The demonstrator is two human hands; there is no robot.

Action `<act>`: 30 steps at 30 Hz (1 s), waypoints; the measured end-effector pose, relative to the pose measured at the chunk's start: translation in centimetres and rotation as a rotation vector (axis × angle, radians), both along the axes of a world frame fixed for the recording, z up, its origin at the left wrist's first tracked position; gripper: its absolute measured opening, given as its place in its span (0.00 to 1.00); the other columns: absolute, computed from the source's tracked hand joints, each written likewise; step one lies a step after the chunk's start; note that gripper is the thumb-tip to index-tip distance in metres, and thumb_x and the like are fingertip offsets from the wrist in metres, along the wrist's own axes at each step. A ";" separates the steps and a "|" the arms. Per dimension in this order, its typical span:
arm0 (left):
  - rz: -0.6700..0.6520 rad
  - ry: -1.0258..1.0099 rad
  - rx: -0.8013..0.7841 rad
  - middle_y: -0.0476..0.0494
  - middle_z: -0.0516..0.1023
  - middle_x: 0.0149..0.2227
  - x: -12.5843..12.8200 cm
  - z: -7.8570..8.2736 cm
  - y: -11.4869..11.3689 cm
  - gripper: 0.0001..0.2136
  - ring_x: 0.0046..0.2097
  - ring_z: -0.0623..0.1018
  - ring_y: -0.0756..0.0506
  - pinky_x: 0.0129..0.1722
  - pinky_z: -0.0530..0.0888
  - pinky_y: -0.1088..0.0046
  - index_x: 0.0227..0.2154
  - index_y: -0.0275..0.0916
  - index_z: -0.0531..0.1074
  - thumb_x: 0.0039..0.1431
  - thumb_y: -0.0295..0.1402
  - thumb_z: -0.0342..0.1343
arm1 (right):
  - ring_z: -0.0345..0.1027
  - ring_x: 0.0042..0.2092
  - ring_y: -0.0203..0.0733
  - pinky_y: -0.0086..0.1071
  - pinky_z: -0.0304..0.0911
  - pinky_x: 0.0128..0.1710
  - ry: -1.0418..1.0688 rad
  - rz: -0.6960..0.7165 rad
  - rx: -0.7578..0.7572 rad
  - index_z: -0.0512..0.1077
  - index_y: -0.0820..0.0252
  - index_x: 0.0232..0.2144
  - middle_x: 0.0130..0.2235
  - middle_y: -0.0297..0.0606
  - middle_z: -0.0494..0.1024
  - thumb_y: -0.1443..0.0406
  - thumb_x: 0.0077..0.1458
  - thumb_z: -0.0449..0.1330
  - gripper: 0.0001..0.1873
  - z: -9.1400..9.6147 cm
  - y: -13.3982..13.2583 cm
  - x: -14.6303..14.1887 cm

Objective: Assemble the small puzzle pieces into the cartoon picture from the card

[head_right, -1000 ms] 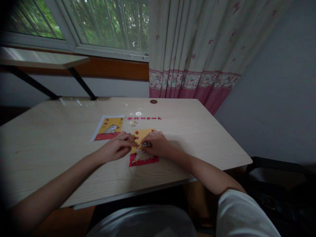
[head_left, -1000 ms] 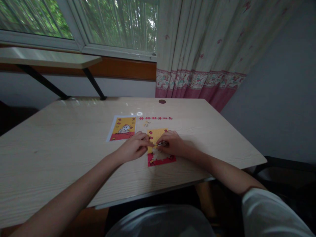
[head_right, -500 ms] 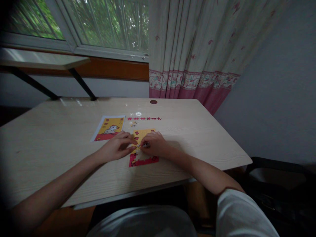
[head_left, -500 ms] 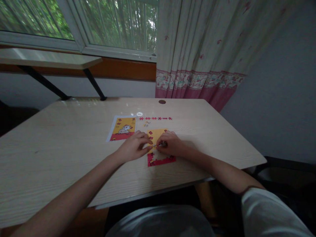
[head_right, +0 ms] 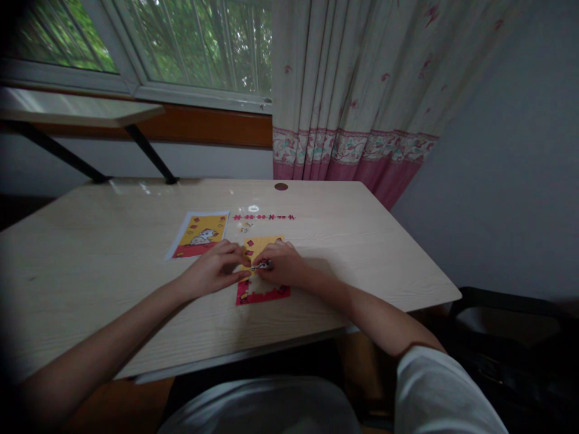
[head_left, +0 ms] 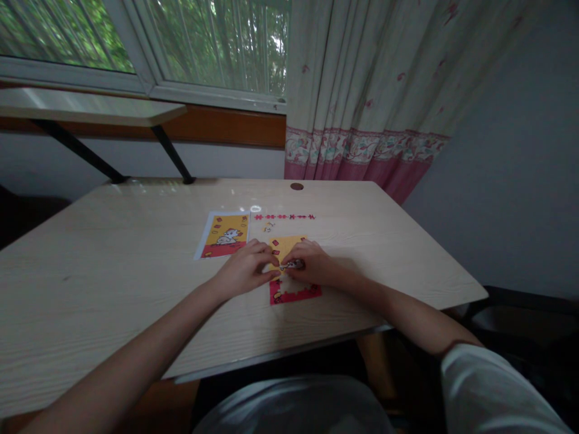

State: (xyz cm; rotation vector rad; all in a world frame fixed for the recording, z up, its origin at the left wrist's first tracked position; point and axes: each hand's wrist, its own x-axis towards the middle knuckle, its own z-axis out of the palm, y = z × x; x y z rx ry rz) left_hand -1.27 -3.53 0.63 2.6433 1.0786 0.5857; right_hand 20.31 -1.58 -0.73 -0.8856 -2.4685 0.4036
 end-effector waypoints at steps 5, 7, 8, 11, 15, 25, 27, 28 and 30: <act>0.005 -0.022 -0.008 0.44 0.72 0.34 -0.2 0.1 0.0 0.09 0.40 0.68 0.43 0.41 0.66 0.66 0.34 0.40 0.74 0.56 0.40 0.56 | 0.67 0.39 0.38 0.33 0.56 0.42 -0.017 0.030 0.016 0.75 0.58 0.33 0.34 0.36 0.77 0.68 0.46 0.62 0.08 0.3 0.0 -0.1; 0.020 -0.015 -0.010 0.44 0.72 0.35 -0.4 0.1 0.1 0.11 0.41 0.68 0.43 0.42 0.66 0.66 0.35 0.40 0.75 0.54 0.42 0.58 | 0.67 0.40 0.39 0.34 0.56 0.43 -0.030 0.045 0.007 0.75 0.58 0.34 0.35 0.36 0.77 0.65 0.48 0.62 0.08 0.4 -0.1 -0.1; 0.033 -0.003 -0.008 0.44 0.72 0.35 -0.5 0.2 0.2 0.13 0.41 0.68 0.42 0.42 0.66 0.65 0.36 0.40 0.75 0.53 0.43 0.58 | 0.67 0.40 0.39 0.34 0.56 0.43 -0.038 0.050 0.002 0.75 0.58 0.34 0.36 0.37 0.77 0.64 0.49 0.62 0.08 0.5 -0.1 -0.1; 0.071 0.036 0.006 0.43 0.72 0.36 -0.8 0.2 0.4 0.19 0.40 0.69 0.42 0.42 0.65 0.64 0.39 0.39 0.75 0.49 0.48 0.60 | 0.67 0.41 0.40 0.35 0.56 0.44 -0.047 0.050 -0.013 0.75 0.57 0.36 0.38 0.38 0.76 0.62 0.50 0.62 0.10 0.6 -0.2 -0.1; 0.071 0.064 0.016 0.43 0.71 0.35 -1.0 0.1 0.5 0.20 0.40 0.68 0.42 0.41 0.65 0.65 0.40 0.40 0.75 0.49 0.49 0.59 | 0.67 0.40 0.39 0.35 0.56 0.43 -0.032 0.070 -0.027 0.75 0.56 0.35 0.37 0.37 0.76 0.63 0.48 0.62 0.09 0.3 0.0 -0.3; 0.067 -0.101 -0.020 0.43 0.74 0.35 -0.1 0.2 0.2 0.15 0.39 0.70 0.43 0.41 0.66 0.64 0.36 0.40 0.76 0.52 0.45 0.58 | 0.69 0.33 0.32 0.27 0.63 0.35 0.192 0.016 -0.214 0.71 0.61 0.31 0.32 0.34 0.77 0.66 0.51 0.61 0.04 1.2 0.2 -0.3; 0.084 -0.201 -0.066 0.44 0.75 0.34 0.5 0.3 0.1 0.11 0.38 0.71 0.44 0.40 0.67 0.64 0.32 0.40 0.77 0.55 0.42 0.56 | 0.69 0.34 0.32 0.27 0.64 0.35 0.232 -0.014 -0.246 0.72 0.60 0.36 0.35 0.35 0.77 0.65 0.52 0.60 0.07 1.2 0.3 -0.3; 0.097 -0.249 -0.101 0.44 0.76 0.33 0.8 0.4 0.1 0.11 0.37 0.71 0.45 0.40 0.67 0.64 0.30 0.40 0.77 0.56 0.41 0.55 | 0.70 0.35 0.32 0.27 0.64 0.35 0.250 -0.021 -0.252 0.72 0.60 0.37 0.36 0.35 0.77 0.65 0.52 0.60 0.09 1.1 0.3 -0.3; 0.128 -0.342 -0.171 0.44 0.77 0.31 1.2 0.4 0.2 0.10 0.36 0.72 0.46 0.39 0.68 0.65 0.28 0.40 0.76 0.56 0.40 0.55 | 0.70 0.35 0.33 0.28 0.65 0.37 0.290 -0.031 -0.272 0.73 0.60 0.37 0.36 0.35 0.78 0.64 0.52 0.60 0.09 0.9 0.4 -0.3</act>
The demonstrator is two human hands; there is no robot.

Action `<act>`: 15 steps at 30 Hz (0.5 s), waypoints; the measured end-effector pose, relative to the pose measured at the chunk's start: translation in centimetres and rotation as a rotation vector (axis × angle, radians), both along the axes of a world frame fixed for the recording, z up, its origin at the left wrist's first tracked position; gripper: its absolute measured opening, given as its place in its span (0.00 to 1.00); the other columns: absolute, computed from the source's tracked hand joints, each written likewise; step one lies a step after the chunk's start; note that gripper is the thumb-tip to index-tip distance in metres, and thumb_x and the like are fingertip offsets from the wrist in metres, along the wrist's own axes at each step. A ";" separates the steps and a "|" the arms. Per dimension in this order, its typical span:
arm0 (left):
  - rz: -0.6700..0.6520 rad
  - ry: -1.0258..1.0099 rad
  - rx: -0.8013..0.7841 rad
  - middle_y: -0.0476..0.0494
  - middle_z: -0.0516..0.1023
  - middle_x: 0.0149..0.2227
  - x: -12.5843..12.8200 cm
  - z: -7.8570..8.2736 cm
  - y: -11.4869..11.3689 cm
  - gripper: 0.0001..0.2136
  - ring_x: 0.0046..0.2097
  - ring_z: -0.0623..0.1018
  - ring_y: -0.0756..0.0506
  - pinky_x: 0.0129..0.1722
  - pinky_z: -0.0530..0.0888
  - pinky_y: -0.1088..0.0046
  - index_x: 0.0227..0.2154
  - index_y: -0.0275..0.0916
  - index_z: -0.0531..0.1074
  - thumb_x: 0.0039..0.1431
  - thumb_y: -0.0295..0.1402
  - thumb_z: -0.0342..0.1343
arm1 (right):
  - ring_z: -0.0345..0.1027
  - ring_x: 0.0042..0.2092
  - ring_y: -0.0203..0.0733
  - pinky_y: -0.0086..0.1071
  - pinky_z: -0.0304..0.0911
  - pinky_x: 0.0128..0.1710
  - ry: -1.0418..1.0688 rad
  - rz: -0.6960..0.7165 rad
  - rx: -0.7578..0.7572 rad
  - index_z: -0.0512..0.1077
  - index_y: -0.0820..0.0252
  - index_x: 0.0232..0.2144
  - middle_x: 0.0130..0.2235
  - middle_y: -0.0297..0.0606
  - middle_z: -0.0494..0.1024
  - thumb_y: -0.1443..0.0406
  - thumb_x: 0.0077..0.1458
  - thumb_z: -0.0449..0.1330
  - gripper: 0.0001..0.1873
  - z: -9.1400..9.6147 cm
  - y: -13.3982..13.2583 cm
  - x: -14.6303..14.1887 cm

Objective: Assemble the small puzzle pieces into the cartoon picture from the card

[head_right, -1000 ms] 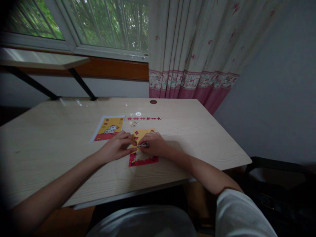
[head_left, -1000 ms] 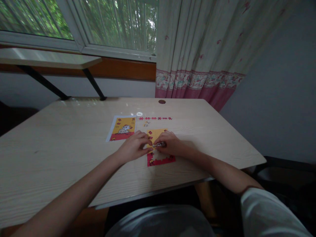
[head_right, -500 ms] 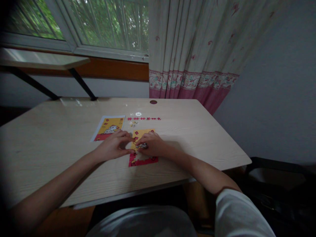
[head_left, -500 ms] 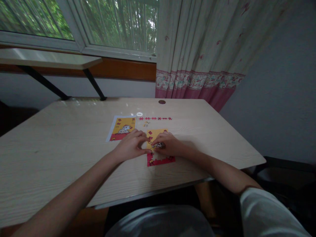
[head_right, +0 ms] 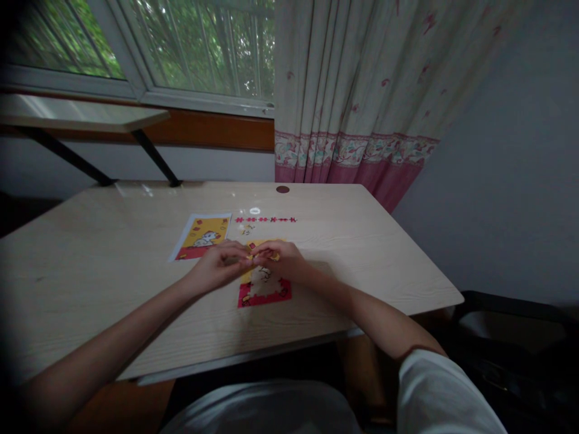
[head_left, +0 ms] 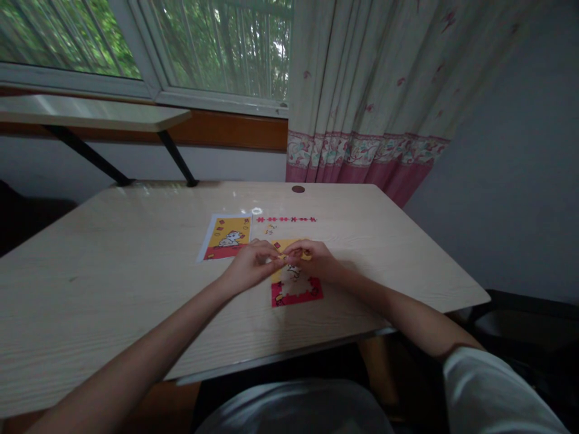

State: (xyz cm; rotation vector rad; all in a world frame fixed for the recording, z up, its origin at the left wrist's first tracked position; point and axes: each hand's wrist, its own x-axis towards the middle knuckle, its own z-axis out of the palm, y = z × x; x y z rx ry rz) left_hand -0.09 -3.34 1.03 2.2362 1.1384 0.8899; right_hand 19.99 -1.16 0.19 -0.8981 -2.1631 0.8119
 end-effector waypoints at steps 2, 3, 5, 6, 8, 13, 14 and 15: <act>0.032 -0.096 -0.071 0.44 0.77 0.30 0.2 -0.2 0.2 0.10 0.35 0.73 0.47 0.37 0.69 0.67 0.27 0.39 0.76 0.54 0.40 0.55 | 0.70 0.34 0.32 0.28 0.65 0.35 0.037 -0.018 -0.037 0.73 0.60 0.35 0.34 0.35 0.78 0.63 0.53 0.60 0.08 -0.2 0.1 0.0; 0.051 -0.149 -0.109 0.44 0.76 0.30 0.2 -0.3 0.3 0.10 0.34 0.73 0.47 0.36 0.69 0.68 0.27 0.38 0.75 0.53 0.40 0.56 | 0.70 0.33 0.32 0.27 0.65 0.34 0.044 -0.028 -0.044 0.73 0.60 0.35 0.33 0.35 0.77 0.62 0.52 0.60 0.08 -0.3 0.1 0.0; 0.083 -0.255 -0.197 0.44 0.76 0.28 0.1 -0.7 0.5 0.11 0.32 0.73 0.48 0.32 0.70 0.69 0.27 0.37 0.74 0.51 0.40 0.57 | 0.70 0.32 0.32 0.27 0.65 0.33 0.034 -0.051 -0.009 0.74 0.60 0.34 0.32 0.35 0.77 0.62 0.52 0.61 0.08 -0.3 0.0 0.0; 0.095 -0.297 -0.237 0.44 0.76 0.28 0.1 -0.9 0.6 0.11 0.31 0.73 0.48 0.31 0.70 0.70 0.26 0.36 0.74 0.51 0.40 0.57 | 0.69 0.32 0.33 0.28 0.64 0.33 0.021 -0.067 0.034 0.74 0.60 0.34 0.32 0.35 0.77 0.62 0.52 0.61 0.08 -0.3 0.0 0.0; 0.108 -0.338 -0.287 0.44 0.76 0.27 0.0 -1.3 0.8 0.12 0.29 0.72 0.49 0.30 0.70 0.71 0.26 0.36 0.74 0.50 0.41 0.57 | 0.69 0.34 0.34 0.30 0.64 0.36 -0.013 -0.093 0.151 0.74 0.58 0.36 0.33 0.36 0.77 0.60 0.51 0.62 0.10 -0.1 -0.1 0.1; 0.099 -0.347 -0.316 0.43 0.76 0.27 0.2 -1.5 0.9 0.12 0.30 0.73 0.48 0.32 0.71 0.69 0.24 0.36 0.75 0.48 0.41 0.59 | 0.68 0.36 0.38 0.34 0.58 0.40 -0.148 -0.085 0.412 0.75 0.54 0.36 0.32 0.35 0.77 0.56 0.54 0.60 0.11 0.3 -0.1 0.3; 0.094 -0.350 -0.326 0.43 0.76 0.27 0.3 -1.4 0.8 0.12 0.30 0.73 0.48 0.32 0.71 0.69 0.24 0.35 0.75 0.48 0.41 0.59 | 0.68 0.37 0.38 0.35 0.56 0.40 -0.180 -0.084 0.441 0.75 0.54 0.35 0.31 0.35 0.77 0.56 0.54 0.59 0.11 0.3 -0.1 0.4; 0.085 -0.348 -0.333 0.43 0.77 0.28 0.3 -1.2 0.8 0.12 0.30 0.73 0.48 0.32 0.71 0.69 0.25 0.35 0.75 0.49 0.41 0.58 | 0.68 0.37 0.39 0.35 0.55 0.40 -0.207 -0.085 0.463 0.75 0.54 0.35 0.31 0.36 0.76 0.55 0.55 0.58 0.12 0.4 -0.1 0.5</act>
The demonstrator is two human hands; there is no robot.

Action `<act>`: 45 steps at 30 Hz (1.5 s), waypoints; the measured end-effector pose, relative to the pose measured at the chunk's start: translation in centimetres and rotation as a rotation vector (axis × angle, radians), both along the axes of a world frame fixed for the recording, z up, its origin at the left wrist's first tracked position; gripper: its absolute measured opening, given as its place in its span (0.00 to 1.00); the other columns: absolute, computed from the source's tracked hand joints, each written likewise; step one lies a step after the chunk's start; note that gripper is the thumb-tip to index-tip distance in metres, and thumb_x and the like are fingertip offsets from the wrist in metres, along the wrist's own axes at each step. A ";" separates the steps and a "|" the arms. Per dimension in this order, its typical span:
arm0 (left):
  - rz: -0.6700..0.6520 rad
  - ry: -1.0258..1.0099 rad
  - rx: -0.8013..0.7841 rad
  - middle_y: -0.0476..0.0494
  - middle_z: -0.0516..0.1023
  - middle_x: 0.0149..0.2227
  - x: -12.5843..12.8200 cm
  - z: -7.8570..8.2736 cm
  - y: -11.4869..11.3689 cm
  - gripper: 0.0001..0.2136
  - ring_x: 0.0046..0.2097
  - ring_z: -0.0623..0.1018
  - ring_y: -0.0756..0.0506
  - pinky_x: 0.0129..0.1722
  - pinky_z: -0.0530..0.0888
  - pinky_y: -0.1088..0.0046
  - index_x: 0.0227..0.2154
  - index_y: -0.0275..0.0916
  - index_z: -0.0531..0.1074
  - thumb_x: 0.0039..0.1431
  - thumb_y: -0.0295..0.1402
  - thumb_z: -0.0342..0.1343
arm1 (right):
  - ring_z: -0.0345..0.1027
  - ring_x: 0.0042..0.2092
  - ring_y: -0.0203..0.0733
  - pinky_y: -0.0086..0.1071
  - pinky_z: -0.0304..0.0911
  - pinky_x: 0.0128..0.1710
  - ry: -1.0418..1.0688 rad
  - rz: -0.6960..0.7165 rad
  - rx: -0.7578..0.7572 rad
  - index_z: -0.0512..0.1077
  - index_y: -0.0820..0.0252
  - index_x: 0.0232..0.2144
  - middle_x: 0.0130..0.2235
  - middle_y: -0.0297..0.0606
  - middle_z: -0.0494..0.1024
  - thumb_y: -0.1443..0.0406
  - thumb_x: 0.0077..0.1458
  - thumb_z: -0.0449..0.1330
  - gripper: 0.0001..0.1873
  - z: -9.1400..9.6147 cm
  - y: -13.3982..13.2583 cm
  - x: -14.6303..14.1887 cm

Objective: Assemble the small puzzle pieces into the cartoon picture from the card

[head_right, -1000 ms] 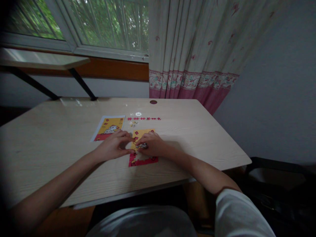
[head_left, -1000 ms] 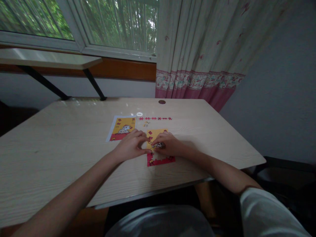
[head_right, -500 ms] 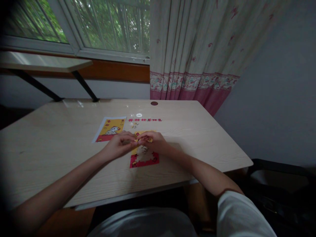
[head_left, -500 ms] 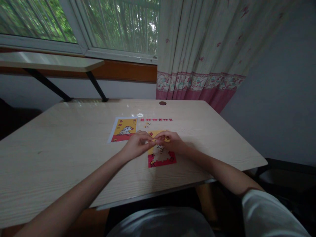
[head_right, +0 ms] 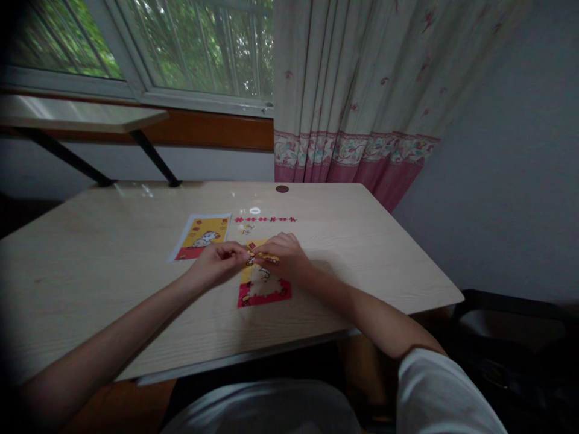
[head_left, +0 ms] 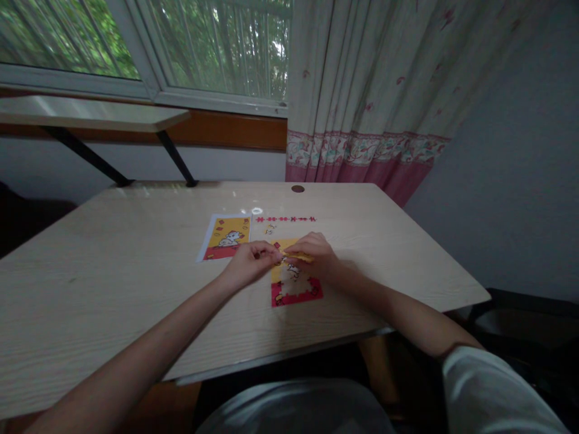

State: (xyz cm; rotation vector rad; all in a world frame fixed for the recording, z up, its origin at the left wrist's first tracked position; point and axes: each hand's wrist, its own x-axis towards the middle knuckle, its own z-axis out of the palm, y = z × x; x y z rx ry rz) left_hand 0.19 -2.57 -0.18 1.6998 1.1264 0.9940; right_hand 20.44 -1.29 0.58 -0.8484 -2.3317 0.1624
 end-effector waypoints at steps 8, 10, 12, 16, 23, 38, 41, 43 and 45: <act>-0.017 0.431 0.333 0.43 0.76 0.35 -2.0 1.1 -0.2 0.12 0.38 0.72 0.44 0.42 0.68 0.62 0.37 0.39 0.75 0.54 0.40 0.56 | 0.66 0.37 0.39 0.34 0.55 0.41 0.057 -0.008 -0.049 0.75 0.57 0.32 0.33 0.37 0.77 0.56 0.51 0.62 0.11 -1.1 0.6 0.7; -0.056 0.558 0.419 0.42 0.75 0.37 -2.5 0.8 -0.1 0.11 0.40 0.71 0.43 0.44 0.66 0.60 0.38 0.40 0.75 0.55 0.39 0.56 | 0.67 0.37 0.38 0.33 0.56 0.41 0.042 0.047 -0.121 0.75 0.57 0.31 0.32 0.35 0.78 0.58 0.49 0.64 0.09 -1.7 0.6 0.7; -0.089 0.647 0.462 0.42 0.74 0.38 -2.6 0.6 -0.1 0.11 0.42 0.70 0.42 0.45 0.65 0.59 0.40 0.40 0.74 0.56 0.37 0.55 | 0.68 0.36 0.37 0.32 0.56 0.41 0.019 0.090 -0.172 0.75 0.57 0.30 0.31 0.34 0.78 0.59 0.48 0.65 0.08 -2.1 0.6 0.7; -0.101 0.731 0.466 0.41 0.72 0.39 -2.4 0.6 -0.4 0.13 0.42 0.69 0.42 0.45 0.64 0.60 0.42 0.39 0.74 0.57 0.37 0.53 | 0.68 0.37 0.38 0.33 0.56 0.42 0.007 0.081 -0.194 0.75 0.58 0.30 0.30 0.34 0.77 0.59 0.45 0.66 0.10 -2.2 0.2 0.6; -0.115 0.753 0.465 0.41 0.71 0.38 -2.4 0.6 -0.3 0.13 0.42 0.68 0.42 0.46 0.64 0.60 0.42 0.38 0.74 0.58 0.38 0.52 | 0.66 0.38 0.39 0.33 0.56 0.42 -0.022 0.082 -0.178 0.76 0.57 0.33 0.33 0.35 0.77 0.60 0.48 0.65 0.10 -1.7 -0.1 0.5; -0.108 0.741 0.487 0.42 0.71 0.38 -2.5 0.3 -0.2 0.13 0.41 0.68 0.42 0.45 0.64 0.62 0.42 0.39 0.74 0.58 0.38 0.52 | 0.63 0.38 0.39 0.34 0.52 0.40 -0.132 0.059 -0.157 0.77 0.56 0.30 0.32 0.36 0.76 0.61 0.52 0.61 0.06 -1.3 -0.4 0.0; -0.108 0.739 0.492 0.42 0.71 0.37 -2.4 0.3 -0.2 0.13 0.41 0.68 0.42 0.45 0.64 0.62 0.41 0.39 0.74 0.58 0.38 0.52 | 0.64 0.38 0.39 0.33 0.52 0.40 -0.148 0.030 -0.150 0.76 0.57 0.28 0.32 0.35 0.76 0.62 0.52 0.61 0.05 -1.4 -0.3 -0.2; -0.105 0.740 0.493 0.43 0.71 0.37 -2.4 0.4 -0.2 0.12 0.41 0.69 0.42 0.44 0.64 0.62 0.41 0.40 0.74 0.58 0.38 0.52 | 0.64 0.37 0.38 0.33 0.53 0.40 -0.148 0.002 -0.163 0.76 0.57 0.27 0.32 0.35 0.77 0.62 0.50 0.62 0.05 -1.6 -0.1 -0.4; -0.102 0.739 0.494 0.43 0.71 0.37 -2.4 0.5 -0.3 0.12 0.40 0.69 0.43 0.44 0.65 0.62 0.40 0.40 0.74 0.58 0.38 0.52 | 0.65 0.37 0.38 0.33 0.53 0.40 -0.143 -0.011 -0.188 0.76 0.57 0.26 0.31 0.35 0.77 0.61 0.49 0.63 0.05 -1.6 0.1 -0.6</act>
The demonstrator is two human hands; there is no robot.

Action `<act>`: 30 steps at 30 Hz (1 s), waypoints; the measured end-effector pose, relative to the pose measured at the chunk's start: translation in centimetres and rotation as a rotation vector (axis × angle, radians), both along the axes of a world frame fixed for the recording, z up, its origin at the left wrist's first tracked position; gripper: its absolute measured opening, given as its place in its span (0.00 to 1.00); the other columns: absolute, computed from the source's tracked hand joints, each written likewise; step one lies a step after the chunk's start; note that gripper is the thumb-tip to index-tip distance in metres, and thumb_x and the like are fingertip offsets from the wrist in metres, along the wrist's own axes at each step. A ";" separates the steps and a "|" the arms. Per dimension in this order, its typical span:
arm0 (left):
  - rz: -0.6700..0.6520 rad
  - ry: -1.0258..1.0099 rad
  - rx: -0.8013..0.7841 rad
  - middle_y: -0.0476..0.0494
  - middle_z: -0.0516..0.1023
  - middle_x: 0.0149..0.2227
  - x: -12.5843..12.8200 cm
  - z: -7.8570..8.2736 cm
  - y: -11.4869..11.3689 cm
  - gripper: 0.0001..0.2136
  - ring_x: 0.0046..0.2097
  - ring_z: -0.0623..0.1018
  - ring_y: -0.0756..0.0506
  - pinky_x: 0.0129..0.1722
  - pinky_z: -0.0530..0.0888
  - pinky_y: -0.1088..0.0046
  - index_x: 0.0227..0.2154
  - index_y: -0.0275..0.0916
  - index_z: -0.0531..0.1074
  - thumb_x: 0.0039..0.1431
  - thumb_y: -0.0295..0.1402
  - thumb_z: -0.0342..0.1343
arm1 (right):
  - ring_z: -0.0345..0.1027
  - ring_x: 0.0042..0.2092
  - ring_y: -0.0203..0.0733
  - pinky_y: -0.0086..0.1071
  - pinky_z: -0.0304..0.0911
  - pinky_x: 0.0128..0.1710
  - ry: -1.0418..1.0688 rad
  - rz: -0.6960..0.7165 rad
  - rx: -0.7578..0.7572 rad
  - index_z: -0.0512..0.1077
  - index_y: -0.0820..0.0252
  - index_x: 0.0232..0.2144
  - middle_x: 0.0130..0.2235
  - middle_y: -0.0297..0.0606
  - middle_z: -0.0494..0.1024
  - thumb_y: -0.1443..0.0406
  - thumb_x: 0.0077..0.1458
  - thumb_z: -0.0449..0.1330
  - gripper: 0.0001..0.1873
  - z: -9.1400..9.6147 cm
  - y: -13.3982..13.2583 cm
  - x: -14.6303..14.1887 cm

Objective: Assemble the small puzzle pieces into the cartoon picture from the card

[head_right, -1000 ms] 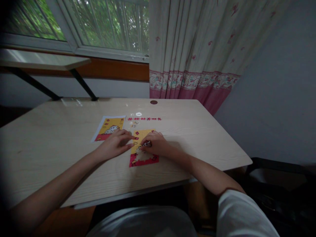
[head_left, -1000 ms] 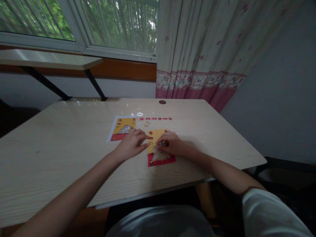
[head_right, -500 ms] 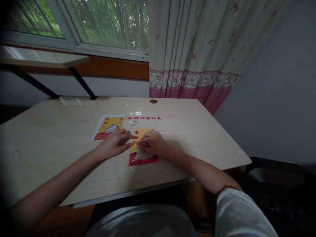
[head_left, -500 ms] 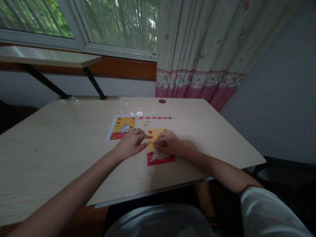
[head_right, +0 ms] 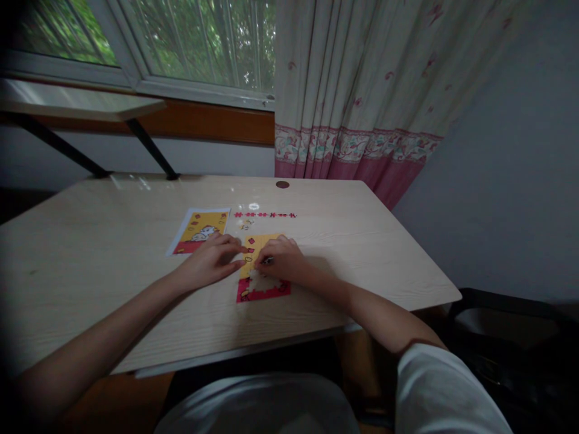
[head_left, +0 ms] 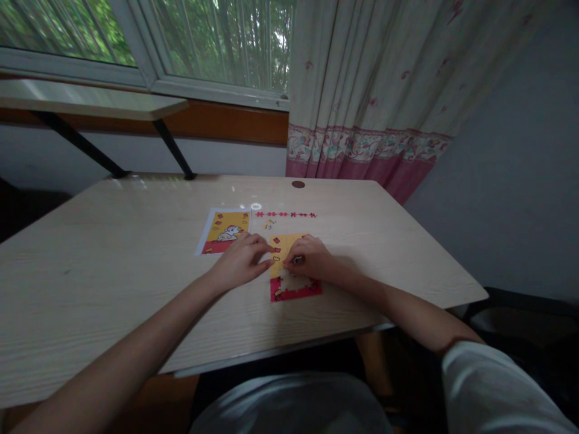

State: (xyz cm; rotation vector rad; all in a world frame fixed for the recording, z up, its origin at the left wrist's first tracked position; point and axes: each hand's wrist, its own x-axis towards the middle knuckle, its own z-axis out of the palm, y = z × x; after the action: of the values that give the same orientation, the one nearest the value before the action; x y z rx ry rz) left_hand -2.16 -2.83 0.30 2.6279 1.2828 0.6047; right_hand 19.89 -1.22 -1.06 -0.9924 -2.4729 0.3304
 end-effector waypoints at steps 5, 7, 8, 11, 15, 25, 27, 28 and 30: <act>-0.032 0.015 0.013 0.42 0.72 0.36 0.1 0.4 -0.3 0.11 0.40 0.69 0.42 0.43 0.65 0.62 0.39 0.38 0.75 0.58 0.36 0.52 | 0.66 0.37 0.36 0.33 0.54 0.42 0.028 0.065 -0.046 0.76 0.56 0.26 0.32 0.34 0.76 0.60 0.50 0.63 0.06 0.4 0.8 0.5; -0.079 0.015 0.022 0.41 0.73 0.37 0.2 0.5 -0.5 0.10 0.41 0.68 0.42 0.43 0.65 0.62 0.38 0.38 0.75 0.59 0.34 0.50 | 0.66 0.39 0.37 0.33 0.55 0.44 0.025 0.093 -0.054 0.76 0.56 0.29 0.34 0.34 0.76 0.61 0.52 0.62 0.06 0.7 1.3 1.5; -0.117 0.012 0.024 0.42 0.73 0.37 0.3 0.5 -0.6 0.10 0.41 0.68 0.42 0.43 0.66 0.63 0.38 0.38 0.75 0.59 0.32 0.50 | 0.66 0.40 0.37 0.34 0.55 0.44 0.018 0.093 -0.054 0.77 0.55 0.32 0.36 0.35 0.76 0.61 0.52 0.61 0.06 0.9 1.5 2.1; -0.239 0.004 0.020 0.42 0.74 0.39 0.5 0.6 -1.1 0.11 0.43 0.68 0.43 0.43 0.66 0.65 0.40 0.39 0.74 0.59 0.29 0.48 | 0.64 0.46 0.42 0.37 0.54 0.46 -0.025 0.041 -0.040 0.75 0.52 0.40 0.43 0.37 0.75 0.57 0.51 0.62 0.13 1.3 2.2 4.1; -0.297 0.039 0.030 0.43 0.75 0.42 0.8 0.7 -1.5 0.11 0.45 0.68 0.43 0.44 0.67 0.65 0.41 0.40 0.74 0.60 0.29 0.48 | 0.61 0.49 0.46 0.40 0.54 0.48 -0.111 0.012 -0.048 0.73 0.51 0.45 0.48 0.38 0.72 0.54 0.48 0.63 0.21 1.3 2.7 5.4; -0.238 0.128 0.116 0.41 0.75 0.45 0.5 0.1 -0.9 0.13 0.46 0.67 0.41 0.45 0.67 0.61 0.45 0.41 0.73 0.63 0.34 0.46 | 0.61 0.50 0.45 0.40 0.53 0.50 -0.131 -0.001 -0.080 0.73 0.53 0.46 0.50 0.39 0.72 0.53 0.52 0.60 0.21 0.8 3.6 5.0; -0.228 0.133 0.112 0.41 0.74 0.46 0.6 0.2 -1.0 0.14 0.46 0.67 0.41 0.45 0.67 0.61 0.45 0.42 0.73 0.63 0.35 0.45 | 0.61 0.50 0.45 0.40 0.53 0.50 -0.123 0.004 -0.081 0.72 0.53 0.47 0.50 0.39 0.72 0.53 0.52 0.60 0.21 0.7 3.8 5.0; -0.222 0.142 0.105 0.41 0.73 0.46 0.7 0.2 -1.1 0.14 0.46 0.67 0.41 0.45 0.66 0.61 0.46 0.43 0.72 0.63 0.36 0.45 | 0.61 0.50 0.45 0.40 0.53 0.50 -0.118 0.006 -0.080 0.72 0.53 0.47 0.50 0.39 0.72 0.53 0.52 0.60 0.21 0.7 3.8 5.0; -0.213 0.157 0.091 0.40 0.72 0.47 0.9 0.2 -1.2 0.15 0.46 0.67 0.40 0.44 0.67 0.61 0.48 0.44 0.72 0.64 0.37 0.45 | 0.61 0.50 0.45 0.40 0.53 0.50 -0.110 0.006 -0.078 0.72 0.53 0.46 0.50 0.39 0.72 0.53 0.52 0.60 0.21 0.6 3.8 5.0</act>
State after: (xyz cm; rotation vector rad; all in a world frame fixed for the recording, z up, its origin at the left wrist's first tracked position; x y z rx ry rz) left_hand -1.31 -4.08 0.51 2.8869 1.0142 0.4407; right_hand 24.90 2.58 -0.45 -1.0621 -2.5796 0.3862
